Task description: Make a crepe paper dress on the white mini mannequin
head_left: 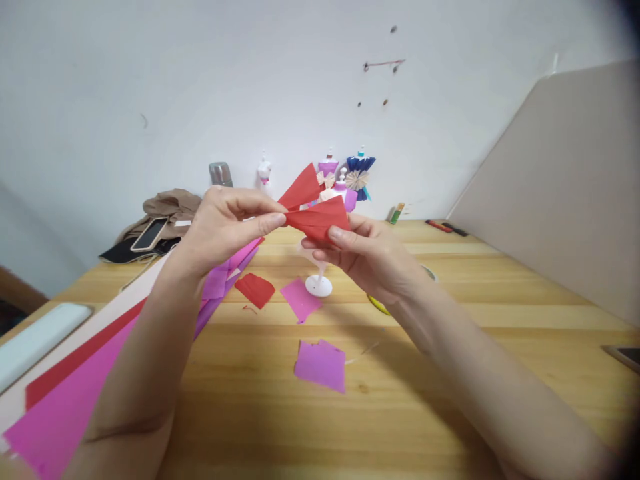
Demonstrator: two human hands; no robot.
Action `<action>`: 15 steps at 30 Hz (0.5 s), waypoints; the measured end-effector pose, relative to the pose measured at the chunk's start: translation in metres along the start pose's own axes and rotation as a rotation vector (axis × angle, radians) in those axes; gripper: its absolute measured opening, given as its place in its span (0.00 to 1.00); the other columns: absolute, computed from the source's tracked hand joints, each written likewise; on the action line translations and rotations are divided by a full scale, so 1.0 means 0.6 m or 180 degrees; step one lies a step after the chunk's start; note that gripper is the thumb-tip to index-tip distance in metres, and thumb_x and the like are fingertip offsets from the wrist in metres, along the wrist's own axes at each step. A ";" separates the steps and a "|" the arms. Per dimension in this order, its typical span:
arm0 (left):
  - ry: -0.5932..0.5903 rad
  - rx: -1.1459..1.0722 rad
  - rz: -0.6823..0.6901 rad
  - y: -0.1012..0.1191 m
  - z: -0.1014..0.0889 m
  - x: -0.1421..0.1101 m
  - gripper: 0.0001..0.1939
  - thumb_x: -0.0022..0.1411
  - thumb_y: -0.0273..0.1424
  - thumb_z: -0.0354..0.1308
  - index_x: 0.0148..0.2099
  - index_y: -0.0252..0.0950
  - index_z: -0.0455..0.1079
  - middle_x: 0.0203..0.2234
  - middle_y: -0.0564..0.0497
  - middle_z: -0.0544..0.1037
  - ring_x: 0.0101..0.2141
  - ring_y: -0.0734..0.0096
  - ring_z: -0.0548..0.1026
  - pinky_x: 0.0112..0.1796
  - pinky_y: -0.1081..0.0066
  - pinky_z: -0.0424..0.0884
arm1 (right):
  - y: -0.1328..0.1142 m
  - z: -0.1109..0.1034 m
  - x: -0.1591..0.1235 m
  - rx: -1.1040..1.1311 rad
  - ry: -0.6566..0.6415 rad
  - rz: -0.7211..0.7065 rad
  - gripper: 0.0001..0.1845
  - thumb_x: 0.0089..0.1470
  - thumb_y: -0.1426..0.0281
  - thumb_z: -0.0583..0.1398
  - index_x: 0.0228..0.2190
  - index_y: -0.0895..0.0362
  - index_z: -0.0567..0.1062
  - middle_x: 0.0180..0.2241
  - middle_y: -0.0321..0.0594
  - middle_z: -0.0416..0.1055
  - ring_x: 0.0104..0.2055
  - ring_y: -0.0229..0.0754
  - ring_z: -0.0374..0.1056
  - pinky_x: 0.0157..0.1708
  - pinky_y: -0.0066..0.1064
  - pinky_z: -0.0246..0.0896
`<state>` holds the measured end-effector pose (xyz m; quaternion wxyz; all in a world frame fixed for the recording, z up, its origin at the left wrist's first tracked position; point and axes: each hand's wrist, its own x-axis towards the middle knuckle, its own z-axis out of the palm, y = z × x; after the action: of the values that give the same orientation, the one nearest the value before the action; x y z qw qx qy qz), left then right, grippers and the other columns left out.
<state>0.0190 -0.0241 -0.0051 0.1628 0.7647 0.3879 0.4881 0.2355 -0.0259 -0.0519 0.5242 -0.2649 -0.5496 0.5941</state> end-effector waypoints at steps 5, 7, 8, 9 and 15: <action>0.0095 -0.0087 0.0040 -0.002 -0.005 -0.001 0.11 0.54 0.38 0.67 0.32 0.34 0.80 0.28 0.48 0.81 0.35 0.61 0.78 0.38 0.65 0.76 | -0.006 -0.004 0.000 0.0345 -0.0404 0.0531 0.15 0.46 0.62 0.74 0.35 0.55 0.82 0.40 0.43 0.82 0.42 0.43 0.79 0.40 0.31 0.77; 0.0100 -0.0085 0.0048 -0.002 -0.006 -0.001 0.11 0.54 0.37 0.66 0.32 0.34 0.79 0.27 0.48 0.80 0.35 0.62 0.78 0.38 0.66 0.76 | -0.007 -0.004 0.000 0.0402 -0.0438 0.0586 0.15 0.44 0.63 0.74 0.34 0.55 0.82 0.38 0.42 0.82 0.40 0.41 0.79 0.40 0.29 0.76; 0.0096 -0.0094 0.0053 -0.002 -0.007 -0.001 0.11 0.54 0.37 0.67 0.32 0.33 0.79 0.27 0.48 0.80 0.34 0.63 0.78 0.37 0.67 0.76 | -0.006 -0.004 0.000 0.0406 -0.0418 0.0578 0.15 0.43 0.63 0.75 0.33 0.55 0.82 0.35 0.41 0.81 0.38 0.39 0.78 0.39 0.28 0.76; 0.0101 -0.0111 0.0064 -0.001 -0.007 -0.001 0.10 0.54 0.37 0.67 0.32 0.33 0.79 0.27 0.48 0.80 0.34 0.63 0.78 0.37 0.67 0.76 | -0.004 -0.003 0.000 0.0384 -0.0379 0.0547 0.15 0.42 0.63 0.75 0.32 0.56 0.81 0.32 0.39 0.81 0.35 0.38 0.77 0.38 0.27 0.75; 0.0307 -0.0210 0.0037 -0.014 -0.010 0.005 0.08 0.52 0.35 0.66 0.30 0.34 0.79 0.26 0.50 0.79 0.32 0.65 0.78 0.34 0.68 0.75 | 0.012 0.002 0.002 -0.0719 0.0172 -0.0435 0.10 0.43 0.68 0.71 0.25 0.54 0.75 0.25 0.35 0.75 0.27 0.38 0.70 0.30 0.33 0.71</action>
<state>0.0109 -0.0173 -0.0059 0.1662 0.7368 0.3746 0.5378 0.2315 -0.0243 -0.0581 0.5448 -0.3001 -0.6154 0.4841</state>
